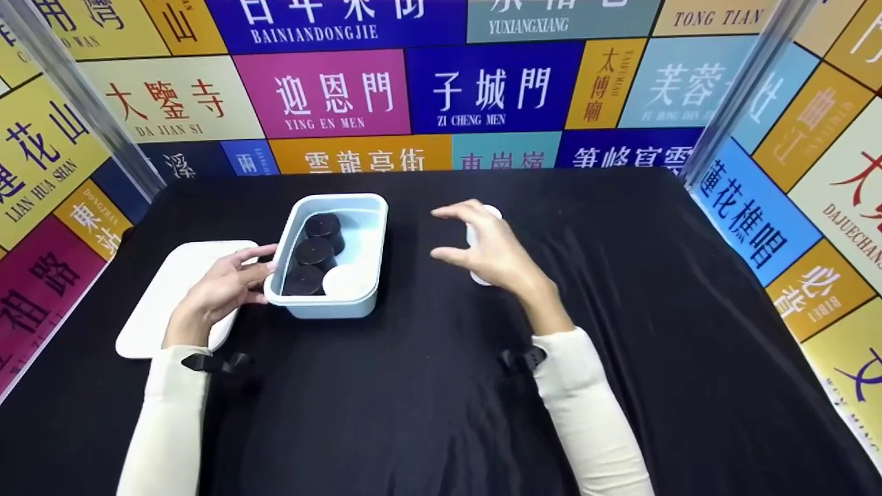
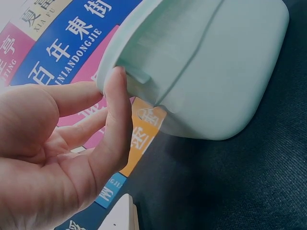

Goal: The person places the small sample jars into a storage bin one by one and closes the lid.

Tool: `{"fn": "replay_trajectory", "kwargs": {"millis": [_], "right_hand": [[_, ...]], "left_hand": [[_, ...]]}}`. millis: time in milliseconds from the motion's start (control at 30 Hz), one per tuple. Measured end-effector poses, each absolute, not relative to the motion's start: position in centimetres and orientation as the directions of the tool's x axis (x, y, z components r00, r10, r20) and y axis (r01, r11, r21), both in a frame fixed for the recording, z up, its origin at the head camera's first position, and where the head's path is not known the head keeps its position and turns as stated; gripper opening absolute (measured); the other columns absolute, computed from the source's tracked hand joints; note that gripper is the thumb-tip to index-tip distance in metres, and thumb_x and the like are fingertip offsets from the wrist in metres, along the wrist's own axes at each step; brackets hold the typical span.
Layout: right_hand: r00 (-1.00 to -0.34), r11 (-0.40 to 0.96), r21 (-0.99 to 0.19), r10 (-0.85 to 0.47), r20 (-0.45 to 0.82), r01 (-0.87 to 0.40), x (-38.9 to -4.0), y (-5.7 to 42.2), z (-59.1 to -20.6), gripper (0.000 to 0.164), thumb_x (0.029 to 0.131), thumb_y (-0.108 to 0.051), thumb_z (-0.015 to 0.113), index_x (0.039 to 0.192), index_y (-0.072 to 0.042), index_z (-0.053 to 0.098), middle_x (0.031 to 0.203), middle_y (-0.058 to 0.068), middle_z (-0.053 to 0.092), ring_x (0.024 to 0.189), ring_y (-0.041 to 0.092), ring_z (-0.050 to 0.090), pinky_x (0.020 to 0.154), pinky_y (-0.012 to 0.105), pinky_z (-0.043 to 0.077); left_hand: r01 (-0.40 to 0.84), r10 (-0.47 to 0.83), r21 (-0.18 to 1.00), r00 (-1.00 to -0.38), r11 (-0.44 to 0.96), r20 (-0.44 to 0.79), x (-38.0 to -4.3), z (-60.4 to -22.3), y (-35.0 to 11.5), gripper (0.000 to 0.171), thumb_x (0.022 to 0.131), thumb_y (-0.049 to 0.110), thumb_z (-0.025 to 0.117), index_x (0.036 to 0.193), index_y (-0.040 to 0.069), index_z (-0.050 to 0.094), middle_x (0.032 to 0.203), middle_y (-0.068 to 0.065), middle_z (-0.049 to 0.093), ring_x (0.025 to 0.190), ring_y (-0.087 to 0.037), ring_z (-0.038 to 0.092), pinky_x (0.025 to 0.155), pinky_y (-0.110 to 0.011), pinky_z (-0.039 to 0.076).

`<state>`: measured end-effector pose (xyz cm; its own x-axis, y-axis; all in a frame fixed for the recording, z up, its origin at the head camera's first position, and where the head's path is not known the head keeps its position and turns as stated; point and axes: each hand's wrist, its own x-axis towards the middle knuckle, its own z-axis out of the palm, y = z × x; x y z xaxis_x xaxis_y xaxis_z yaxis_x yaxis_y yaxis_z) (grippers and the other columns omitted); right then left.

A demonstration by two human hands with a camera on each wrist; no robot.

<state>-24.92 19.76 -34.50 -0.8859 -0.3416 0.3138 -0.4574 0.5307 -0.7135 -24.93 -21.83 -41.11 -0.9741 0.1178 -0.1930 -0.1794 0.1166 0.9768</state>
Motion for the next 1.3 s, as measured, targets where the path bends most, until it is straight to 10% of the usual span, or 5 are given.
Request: {"fn": "replay_trajectory", "kwargs": {"millis": [233,900,1300], "right_hand": [[-0.903,0.518,-0.74,-0.238,0.357,-0.429,-25.5,22.3,-36.1,0.054,0.08,-0.015,0.085,0.13,-0.01,0.067,0.133,0.01,0.062,0.119,0.011,0.05,0.109,0.051,0.044],[-0.985,0.488,-0.862,-0.16,0.067,-0.138,-27.7,26.1,-42.0,0.078,0.081,-0.016,0.084,0.144,0.004,0.041,0.146,0.025,0.047,0.135,0.041,0.047,0.111,0.055,0.044],[-0.989,0.443,-0.894,-0.148,0.009,-0.075,-28.5,26.0,-44.2,0.075,0.083,-0.01,0.081,0.144,0.004,0.041,0.143,0.025,0.049,0.124,0.03,0.053,0.085,0.008,0.045]], "left_hand": [[-0.167,0.124,0.98,-0.976,0.106,-0.179,-25.1,-41.3,-22.0,0.053,0.1,0.012,0.059,0.149,0.001,0.041,0.106,-0.008,0.07,0.08,-0.013,0.07,0.057,-0.026,0.06],[-0.177,0.132,0.977,-0.972,0.115,-0.192,-25.2,-41.3,-21.8,0.054,0.101,0.013,0.059,0.151,0.003,0.039,0.128,-0.026,0.063,0.081,-0.013,0.07,0.059,-0.026,0.06],[-0.181,0.126,0.978,-0.973,0.101,-0.193,-24.9,-41.2,-22.1,0.054,0.101,0.012,0.058,0.151,0.002,0.039,0.118,-0.017,0.068,0.08,-0.013,0.07,0.057,-0.025,0.06]]}}
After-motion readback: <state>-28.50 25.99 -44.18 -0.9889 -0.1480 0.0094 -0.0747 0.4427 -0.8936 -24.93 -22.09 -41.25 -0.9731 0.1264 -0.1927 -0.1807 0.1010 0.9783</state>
